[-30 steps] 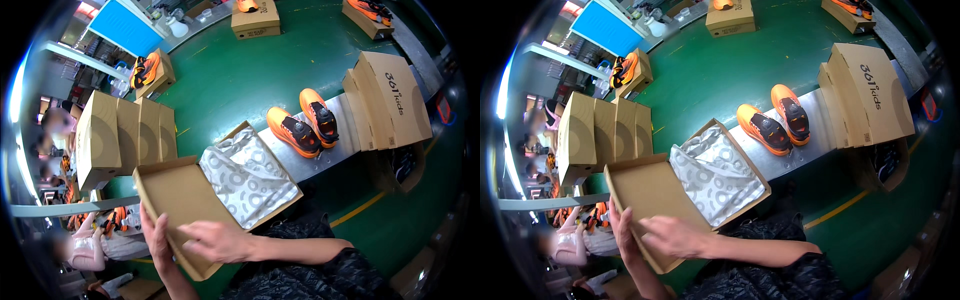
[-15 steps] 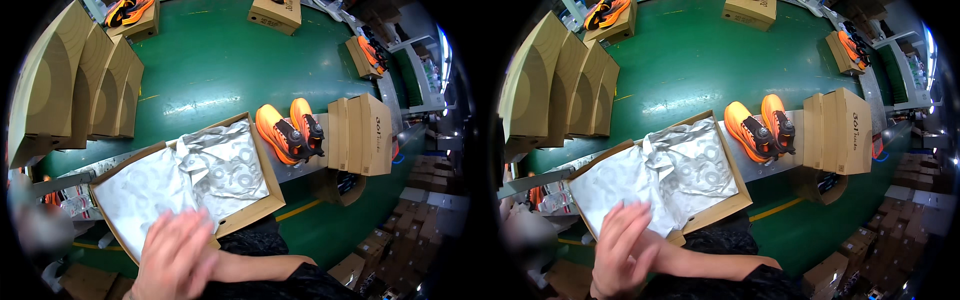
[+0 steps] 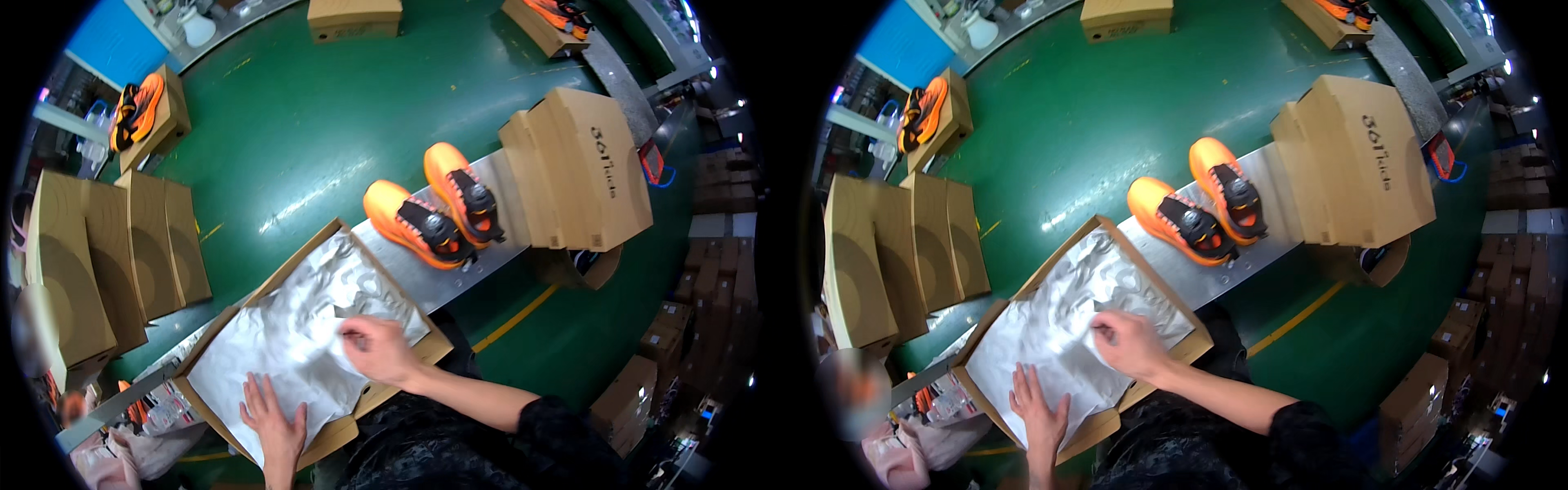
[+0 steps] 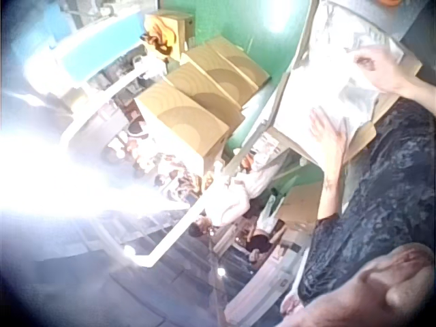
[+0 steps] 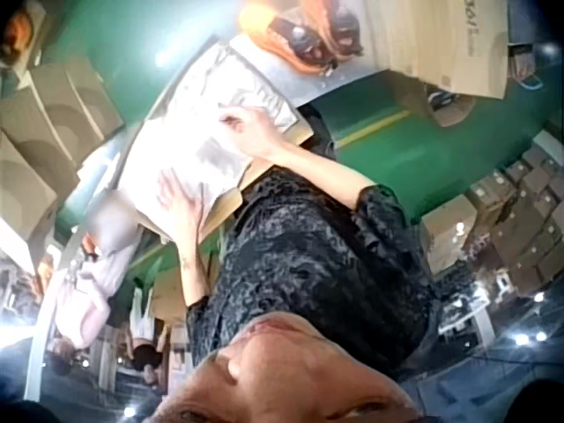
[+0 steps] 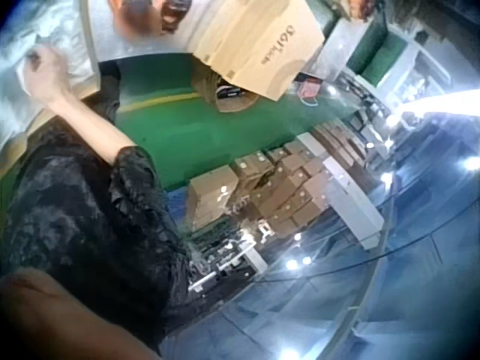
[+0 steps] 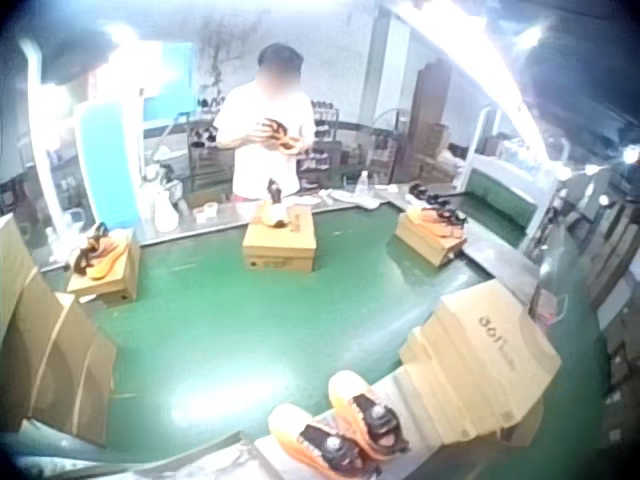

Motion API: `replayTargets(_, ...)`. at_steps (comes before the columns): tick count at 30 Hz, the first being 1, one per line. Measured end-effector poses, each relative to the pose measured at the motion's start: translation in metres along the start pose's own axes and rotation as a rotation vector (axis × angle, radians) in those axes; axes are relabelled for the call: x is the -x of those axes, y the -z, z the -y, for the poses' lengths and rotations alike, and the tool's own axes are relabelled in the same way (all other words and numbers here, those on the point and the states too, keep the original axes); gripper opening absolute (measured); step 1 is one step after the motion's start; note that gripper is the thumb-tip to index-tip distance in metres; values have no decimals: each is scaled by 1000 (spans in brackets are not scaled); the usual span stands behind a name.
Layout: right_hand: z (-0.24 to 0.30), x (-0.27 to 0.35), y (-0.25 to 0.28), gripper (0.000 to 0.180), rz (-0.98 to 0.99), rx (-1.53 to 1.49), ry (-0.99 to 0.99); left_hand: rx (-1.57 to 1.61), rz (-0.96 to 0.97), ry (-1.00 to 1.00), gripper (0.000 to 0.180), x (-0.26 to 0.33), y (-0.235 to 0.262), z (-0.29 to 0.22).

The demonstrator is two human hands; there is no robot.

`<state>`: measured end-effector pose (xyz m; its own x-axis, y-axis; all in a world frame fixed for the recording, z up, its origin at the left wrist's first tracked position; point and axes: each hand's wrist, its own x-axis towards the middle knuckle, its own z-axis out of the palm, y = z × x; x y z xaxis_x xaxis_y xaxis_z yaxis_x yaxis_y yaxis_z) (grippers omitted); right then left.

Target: The person packs orange and black sneakers into cardboard boxes labeled '361° kids' on a green conveyor belt. They place the shoes into the boxes, cover them with white tissue paper, close the lids, and pass the boxes down the line.

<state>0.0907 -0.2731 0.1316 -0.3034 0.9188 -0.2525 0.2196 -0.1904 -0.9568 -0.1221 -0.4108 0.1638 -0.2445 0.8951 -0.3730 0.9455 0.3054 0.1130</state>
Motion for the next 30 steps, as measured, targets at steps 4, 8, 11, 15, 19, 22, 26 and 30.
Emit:
replayTargets(4,1,5,146,23,36,-635,-240,422,-67,-240,75,-16,48,-85)
replayTargets(8,-28,14,189,34,1,-152,-12,193,-25,-817,54,-87,12,-191)
replayTargets(11,-29,0,225,35,-525,53,68,437,-81,-791,41,-126,15,-235)
replayTargets(15,-62,-81,236,81,-560,991,55,325,-112,-541,52,-157,-16,-263)
replayTargets(19,-57,-118,253,77,-268,713,-290,275,-341,-605,67,-151,-11,-258)
replayTargets(22,-25,-131,274,64,-318,536,-206,187,-266,-586,61,-175,-8,-248)
replayTargets(26,116,-101,280,43,-418,367,247,223,-107,-473,45,-204,10,-255)
replayTargets(30,164,-25,264,56,-279,-251,523,723,-330,-492,32,-159,46,-184)
